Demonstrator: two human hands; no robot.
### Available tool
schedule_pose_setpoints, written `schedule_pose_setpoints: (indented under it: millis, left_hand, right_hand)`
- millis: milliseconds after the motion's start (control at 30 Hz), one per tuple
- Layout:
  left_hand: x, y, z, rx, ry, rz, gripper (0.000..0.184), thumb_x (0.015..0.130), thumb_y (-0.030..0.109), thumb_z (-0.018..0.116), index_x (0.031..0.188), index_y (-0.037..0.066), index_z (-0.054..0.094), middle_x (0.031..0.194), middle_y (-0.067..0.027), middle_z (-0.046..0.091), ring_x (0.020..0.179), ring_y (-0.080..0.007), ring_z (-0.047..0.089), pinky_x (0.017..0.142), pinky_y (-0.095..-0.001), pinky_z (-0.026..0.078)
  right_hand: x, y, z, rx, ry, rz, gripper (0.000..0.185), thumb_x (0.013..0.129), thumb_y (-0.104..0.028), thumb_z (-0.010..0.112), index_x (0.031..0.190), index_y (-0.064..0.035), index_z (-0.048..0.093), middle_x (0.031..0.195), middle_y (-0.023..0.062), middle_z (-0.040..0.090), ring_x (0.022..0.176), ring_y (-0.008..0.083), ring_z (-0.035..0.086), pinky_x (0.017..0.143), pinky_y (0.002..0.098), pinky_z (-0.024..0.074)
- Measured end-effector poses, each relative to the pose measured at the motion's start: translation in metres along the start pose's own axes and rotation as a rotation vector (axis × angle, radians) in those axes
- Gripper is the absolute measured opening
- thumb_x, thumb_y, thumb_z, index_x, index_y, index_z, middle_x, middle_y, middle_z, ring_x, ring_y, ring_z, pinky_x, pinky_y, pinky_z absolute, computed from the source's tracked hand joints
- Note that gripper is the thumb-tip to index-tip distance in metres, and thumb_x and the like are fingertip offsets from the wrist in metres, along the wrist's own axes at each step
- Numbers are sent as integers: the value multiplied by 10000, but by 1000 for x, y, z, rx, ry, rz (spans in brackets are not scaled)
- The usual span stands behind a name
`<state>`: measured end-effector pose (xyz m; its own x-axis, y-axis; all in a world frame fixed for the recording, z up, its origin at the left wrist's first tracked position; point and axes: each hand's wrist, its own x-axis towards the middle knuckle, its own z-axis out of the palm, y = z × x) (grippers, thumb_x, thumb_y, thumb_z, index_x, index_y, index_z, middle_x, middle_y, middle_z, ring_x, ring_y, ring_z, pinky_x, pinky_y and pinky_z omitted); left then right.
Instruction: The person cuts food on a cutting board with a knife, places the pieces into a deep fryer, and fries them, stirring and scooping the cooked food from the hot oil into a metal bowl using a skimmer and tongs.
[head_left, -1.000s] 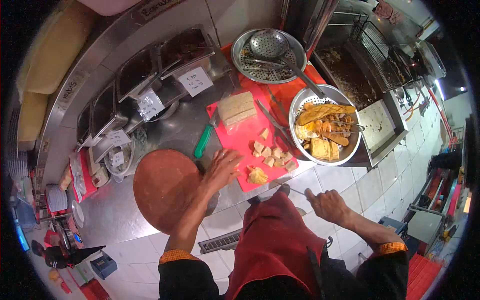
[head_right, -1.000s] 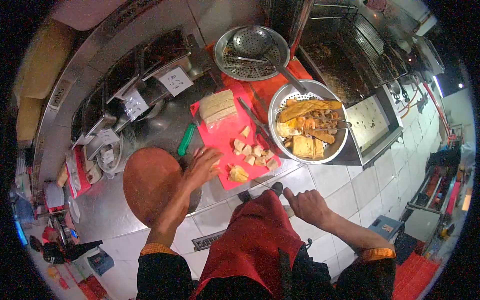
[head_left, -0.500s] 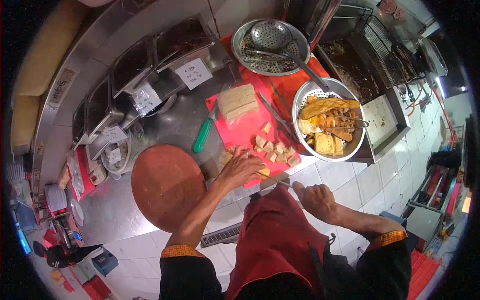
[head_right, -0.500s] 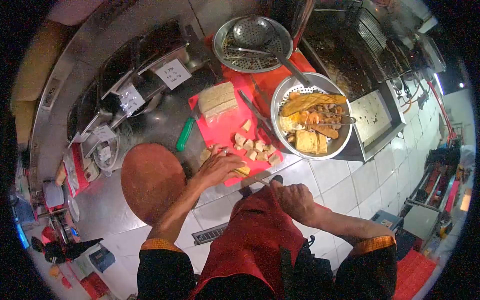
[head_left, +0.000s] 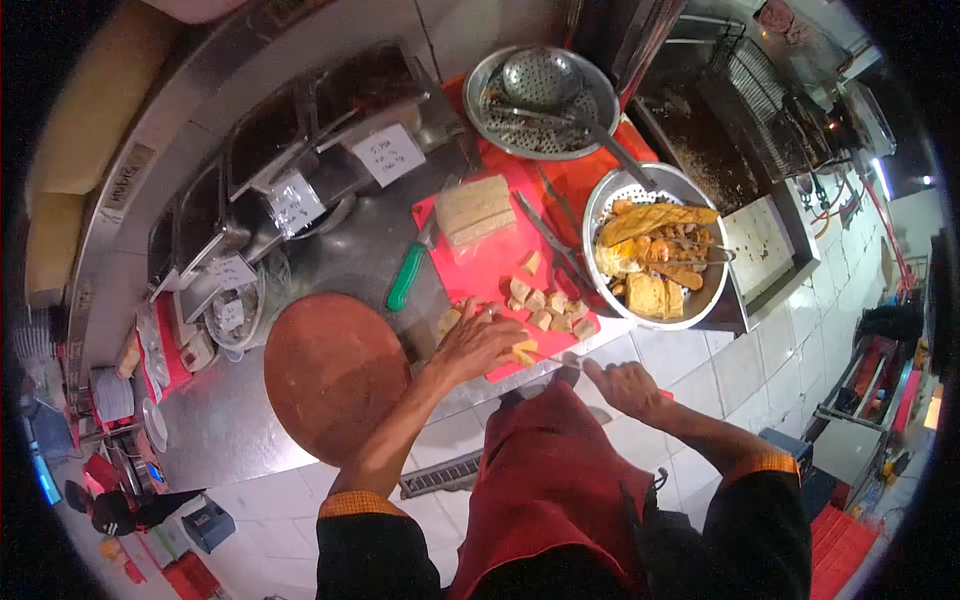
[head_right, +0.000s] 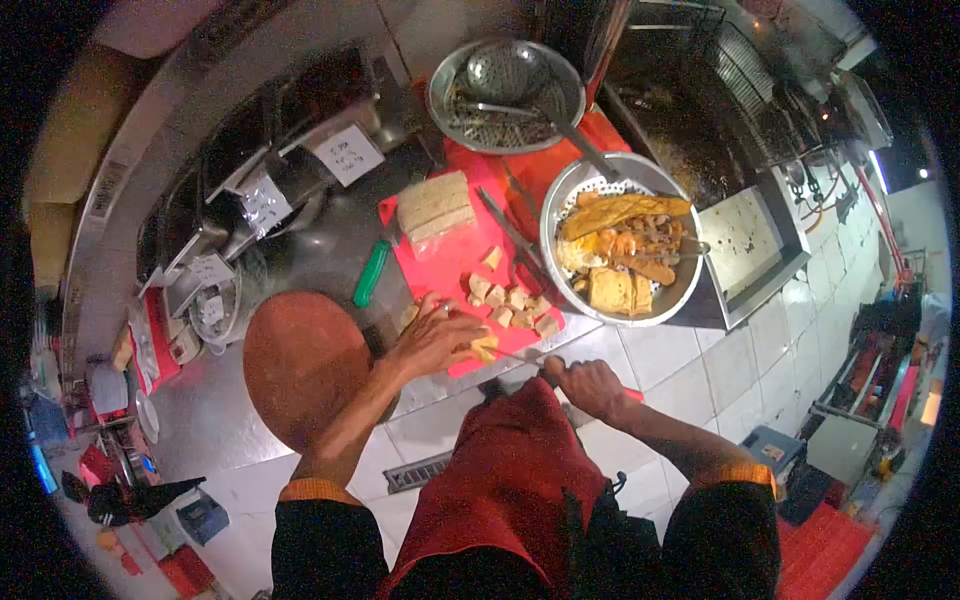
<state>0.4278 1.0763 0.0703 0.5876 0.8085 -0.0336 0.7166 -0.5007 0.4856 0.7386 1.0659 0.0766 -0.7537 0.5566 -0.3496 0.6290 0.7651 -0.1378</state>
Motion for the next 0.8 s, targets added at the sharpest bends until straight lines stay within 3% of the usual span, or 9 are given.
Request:
schedule_pose_setpoints:
  millis: [67, 133, 200, 300, 400, 500, 600, 700, 800]
  left_hand:
    - [-5, 1, 6, -14, 75, -22, 417, 743, 368, 723, 1112, 184, 659, 1144, -1, 624, 1072, -238, 511, 1002, -445, 277]
    - [-13, 18, 14, 117, 248, -197, 415, 736, 365, 734, 1094, 171, 655, 1147, -24, 600, 1077, -250, 501, 990, -449, 282]
    - [-17, 37, 29, 141, 428, -382, 471, 719, 340, 757, 1111, 116, 620, 1161, -73, 555, 1098, -267, 482, 959, -454, 296]
    - [-13, 58, 33, 41, 481, -544, 537, 717, 326, 763, 1145, 57, 579, 1136, -103, 567, 1085, -282, 494, 941, -457, 303]
    - [-17, 55, 44, 93, 522, -541, 603, 698, 323, 784, 1172, 33, 550, 1094, -123, 583, 1032, -286, 530, 928, -450, 318]
    - [-20, 53, 50, 103, 521, -520, 531, 726, 300, 755, 1143, 27, 571, 1057, -110, 595, 1002, -256, 560, 922, -423, 364]
    - [-19, 53, 53, 57, 565, -504, 469, 713, 215, 781, 1095, 21, 590, 1047, -117, 602, 954, -270, 575, 925, -433, 366]
    - [-18, 50, 53, 65, 551, -461, 427, 764, 219, 724, 1105, 3, 587, 1026, -112, 596, 980, -270, 573, 962, -431, 378]
    - [-22, 44, 61, 97, 538, -423, 436, 757, 218, 731, 1100, -11, 586, 1029, -115, 588, 966, -279, 573, 970, -439, 386]
  right_hand:
    - [-26, 20, 15, 49, -9, -25, 173, 935, -175, 428, 1054, -49, 432, 579, 99, 618, 554, 291, 652, 486, 401, 503]
    - [-35, 24, 1, 178, -140, 1, 241, 937, -192, 427, 1096, -12, 411, 595, 139, 625, 550, 357, 638, 483, 464, 498]
    - [-39, 13, -13, 287, -116, 61, 273, 933, -203, 438, 1116, -4, 396, 609, 162, 627, 556, 371, 636, 486, 471, 496]
    - [-25, -13, -26, 366, -110, 123, 309, 928, -205, 447, 1138, 10, 375, 609, 196, 617, 562, 394, 631, 501, 499, 499]
    - [-11, -29, -39, 362, -146, 129, 297, 941, -190, 412, 1154, 12, 376, 646, 220, 621, 586, 404, 635, 511, 512, 502]
    - [-7, -33, -42, 373, -138, 136, 290, 938, -173, 398, 1158, 15, 381, 665, 224, 623, 606, 406, 638, 500, 509, 500]
    - [-6, -31, -49, 379, -129, 90, 278, 931, -156, 400, 1148, 17, 406, 680, 219, 626, 615, 379, 650, 500, 496, 503]
    - [-3, -34, -35, 245, -131, 68, 264, 905, -135, 427, 1125, 9, 433, 697, 213, 633, 618, 337, 658, 508, 484, 509]
    - [26, -45, -16, 347, -148, 197, 235, 877, -116, 457, 1081, 1, 450, 712, 206, 635, 625, 296, 661, 507, 472, 510]
